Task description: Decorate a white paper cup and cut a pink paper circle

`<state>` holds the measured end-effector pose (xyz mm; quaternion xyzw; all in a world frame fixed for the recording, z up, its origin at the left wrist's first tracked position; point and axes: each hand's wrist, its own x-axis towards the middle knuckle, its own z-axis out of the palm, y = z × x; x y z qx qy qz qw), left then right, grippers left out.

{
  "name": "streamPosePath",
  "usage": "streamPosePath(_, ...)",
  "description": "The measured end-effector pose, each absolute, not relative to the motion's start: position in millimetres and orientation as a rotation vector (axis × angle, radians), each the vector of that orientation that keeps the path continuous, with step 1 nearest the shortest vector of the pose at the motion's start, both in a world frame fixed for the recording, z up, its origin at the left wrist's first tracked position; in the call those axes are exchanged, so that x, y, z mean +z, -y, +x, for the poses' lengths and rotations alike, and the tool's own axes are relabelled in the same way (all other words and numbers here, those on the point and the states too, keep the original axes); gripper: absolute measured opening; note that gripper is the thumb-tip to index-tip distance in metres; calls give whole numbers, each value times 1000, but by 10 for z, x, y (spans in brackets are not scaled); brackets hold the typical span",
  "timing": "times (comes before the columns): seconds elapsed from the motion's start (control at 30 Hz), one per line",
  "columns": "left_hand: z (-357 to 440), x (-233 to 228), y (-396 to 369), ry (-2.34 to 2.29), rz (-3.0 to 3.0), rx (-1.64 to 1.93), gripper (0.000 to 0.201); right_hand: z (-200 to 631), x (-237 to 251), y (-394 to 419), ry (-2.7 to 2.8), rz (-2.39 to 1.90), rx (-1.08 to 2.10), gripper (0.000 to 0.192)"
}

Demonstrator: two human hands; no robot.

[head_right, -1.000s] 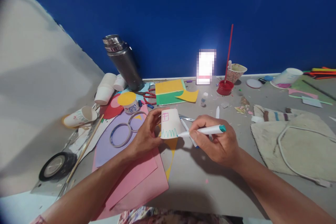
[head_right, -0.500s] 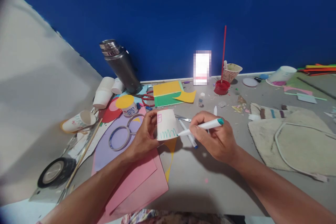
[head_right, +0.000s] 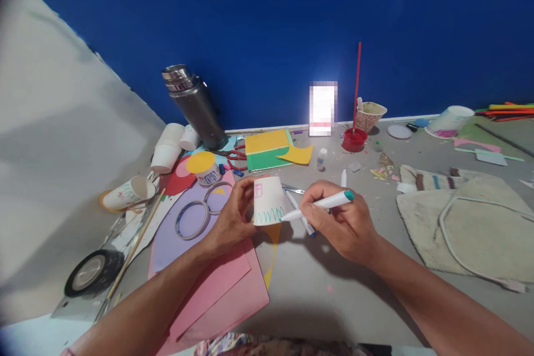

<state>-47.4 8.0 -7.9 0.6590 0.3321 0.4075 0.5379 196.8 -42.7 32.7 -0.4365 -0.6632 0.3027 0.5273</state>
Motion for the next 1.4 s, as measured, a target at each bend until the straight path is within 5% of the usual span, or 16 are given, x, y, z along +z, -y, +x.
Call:
streamPosePath(0.27, -465, -23, -49, -750, 1493, 949, 80, 1955, 265, 299, 1371, -1068, 701, 23)
streamPosePath(0.43, -454, -24, 8, -662, 1354, 935, 84, 1979, 200, 258, 1692, -1171, 741, 76)
streamPosePath(0.53, -440, -14, 42, -662, 1345, 896, 87, 1981, 131, 251, 1792, -1139, 758, 92)
streamPosePath(0.8, -540, 26, 7, -717, 1639, 857, 108, 1981, 143, 212, 2049, -1186, 391, 76)
streamPosePath(1.03, -582, 83, -57, -879, 1987, 787, 87, 1957, 164, 251, 2022, -1144, 545, 91)
streamPosePath(1.1, -571, 79, -65, -909, 1953, 819, 82, 1973, 209, 283, 1926, -1106, 531, 77)
streamPosePath(1.23, -556, 72, -68, -918, 1855, 866, 77, 2005, 297, 344, 1748, -1039, 524, 15)
streamPosePath(1.4, -553, 80, -61, -925, 1832, 862, 77, 1995, 314, 378, 1704, -945, 711, 12)
